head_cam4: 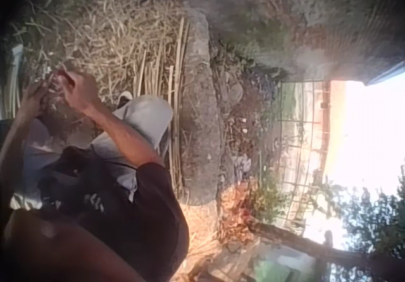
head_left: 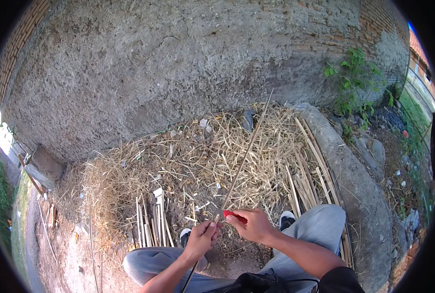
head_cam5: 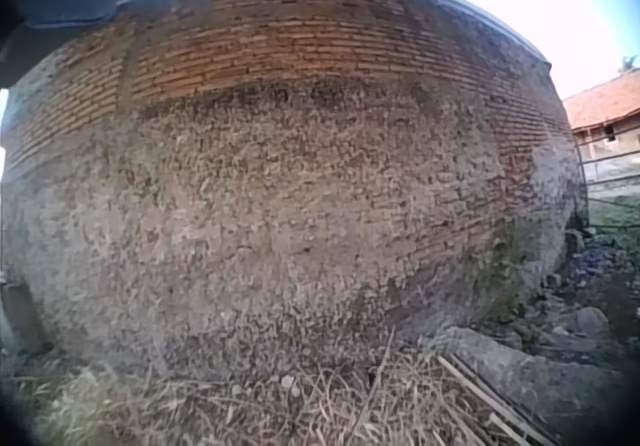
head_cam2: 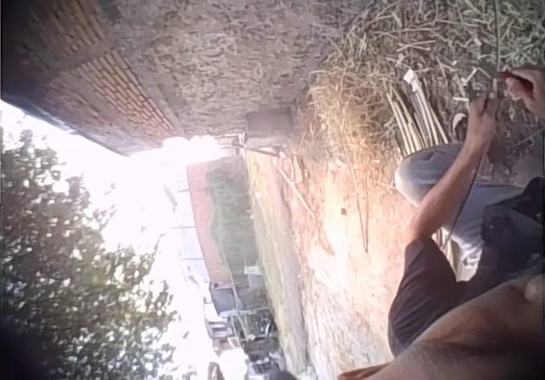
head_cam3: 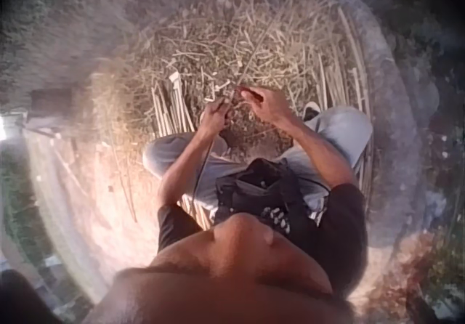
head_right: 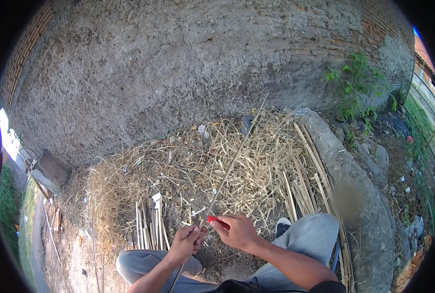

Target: The person uses a utility knife to strip the outer bark from a long bamboo stick, holding the stick with one hand and repeatedly drawing the blade along its length.

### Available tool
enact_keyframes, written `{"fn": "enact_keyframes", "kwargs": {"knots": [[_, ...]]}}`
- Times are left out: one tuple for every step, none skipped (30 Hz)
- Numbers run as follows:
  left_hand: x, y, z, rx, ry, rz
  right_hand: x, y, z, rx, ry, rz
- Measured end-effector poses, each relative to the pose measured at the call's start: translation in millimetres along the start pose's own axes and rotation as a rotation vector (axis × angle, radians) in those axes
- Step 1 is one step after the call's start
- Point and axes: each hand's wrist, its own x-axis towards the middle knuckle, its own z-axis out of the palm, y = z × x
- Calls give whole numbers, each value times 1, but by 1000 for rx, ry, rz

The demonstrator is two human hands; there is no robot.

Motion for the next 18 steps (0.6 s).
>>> {"fn": "enact_keyframes", "kwargs": {"knots": [[-2,2,0,-2,3,1,1,-1,1,-1,-6,-8],[-5,4,0,-21,10,-1,1,-3,1,0,-8,-11],[-7,5,1,-41,17,-4,1,-5,1,5,-8,-20],[-10,5,2,-43,16,-4,1,-6,0,9,-7,-28],[-12,5,3,-39,21,11,1,-5,2,8,-9,-27],[-13,5,3,-34,26,27,1,-4,5,6,51,-97],[-13,1,2,-36,30,27,2,-5,7,7,108,-170],[-12,-4,0,46,58,94,2,-8,7,9,104,-171],[-13,-8,-1,128,86,162,2,-12,5,-37,115,-170],[-14,-9,-1,129,86,162,2,-15,4,-84,130,-167],[-16,-9,0,158,91,204,2,-14,5,-83,131,-167],[-17,-9,0,187,96,245,1,-12,8,-90,154,-189],[-18,-9,0,187,97,243,0,-11,10,-97,174,-210],[-19,-9,0,180,108,224,0,-11,10,-96,172,-209],[-20,-9,-1,172,119,205,1,-11,11,-112,154,-199],[-22,-8,0,174,119,206,2,-12,11,-129,139,-191],[-23,-6,0,170,126,195,2,-11,12,-129,142,-191],[-24,-5,1,166,133,184,1,-9,12,-127,156,-203]]}}
